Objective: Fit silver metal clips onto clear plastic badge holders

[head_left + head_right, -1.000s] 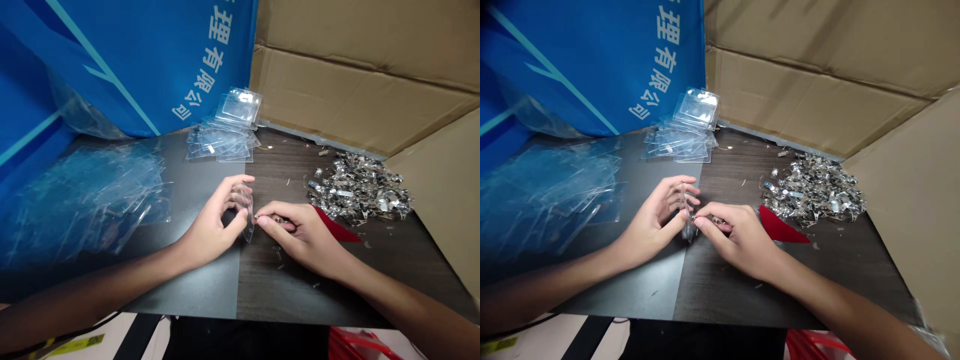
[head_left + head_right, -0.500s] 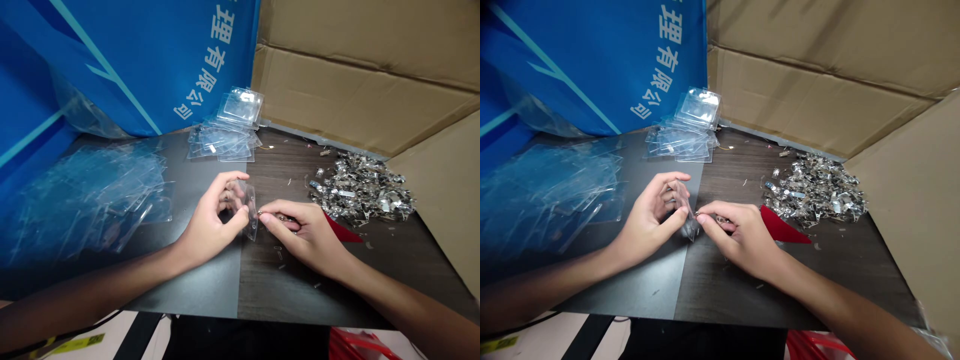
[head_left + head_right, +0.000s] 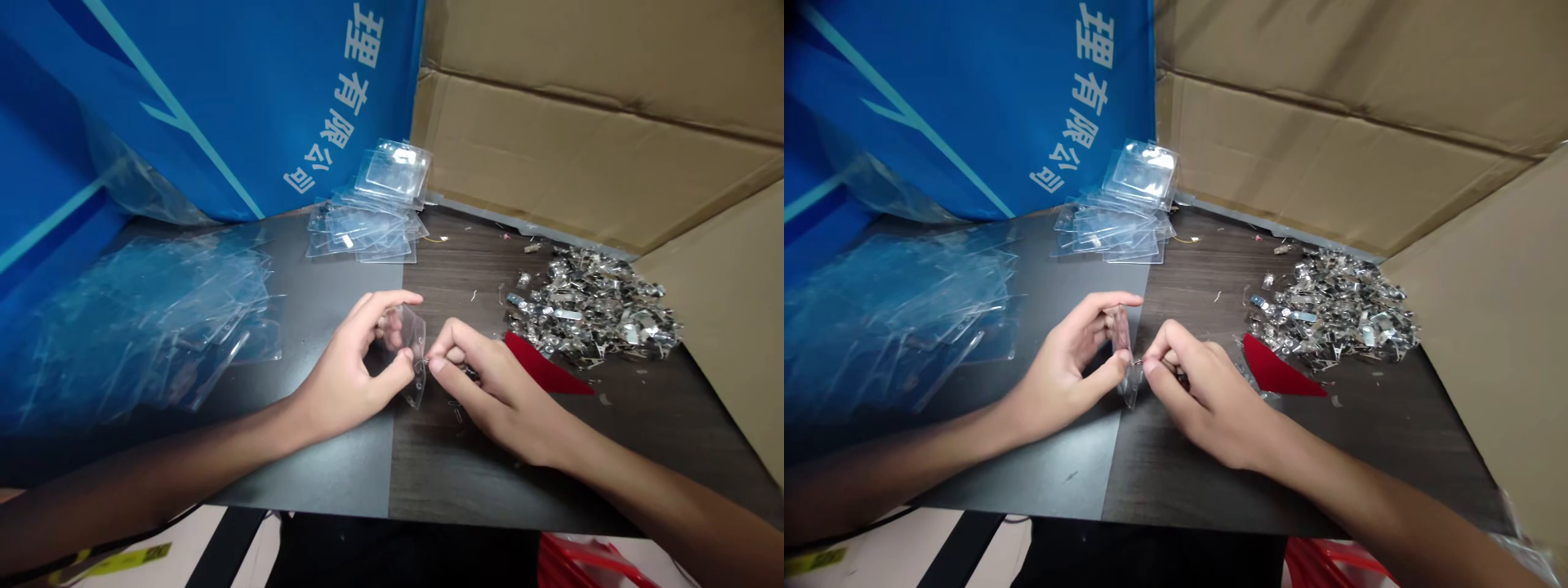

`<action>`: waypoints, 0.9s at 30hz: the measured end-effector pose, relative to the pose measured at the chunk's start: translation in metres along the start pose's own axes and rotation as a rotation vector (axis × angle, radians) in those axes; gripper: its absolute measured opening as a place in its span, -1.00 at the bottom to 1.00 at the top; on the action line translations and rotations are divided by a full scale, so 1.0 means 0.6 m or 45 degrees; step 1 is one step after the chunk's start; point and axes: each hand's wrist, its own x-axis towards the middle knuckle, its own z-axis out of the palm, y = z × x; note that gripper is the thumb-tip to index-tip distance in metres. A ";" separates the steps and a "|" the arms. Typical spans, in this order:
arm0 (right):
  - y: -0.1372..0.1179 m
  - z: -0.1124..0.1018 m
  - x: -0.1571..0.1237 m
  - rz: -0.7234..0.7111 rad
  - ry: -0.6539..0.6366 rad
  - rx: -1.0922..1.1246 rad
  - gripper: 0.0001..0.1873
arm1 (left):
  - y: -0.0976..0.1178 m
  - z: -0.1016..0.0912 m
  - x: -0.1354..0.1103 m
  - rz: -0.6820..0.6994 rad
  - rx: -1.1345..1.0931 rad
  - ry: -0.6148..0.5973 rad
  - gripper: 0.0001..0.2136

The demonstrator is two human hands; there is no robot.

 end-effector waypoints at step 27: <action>0.020 0.000 0.009 -0.048 0.069 -0.153 -0.65 | -0.006 -0.008 0.006 -0.124 -0.404 -0.073 -0.54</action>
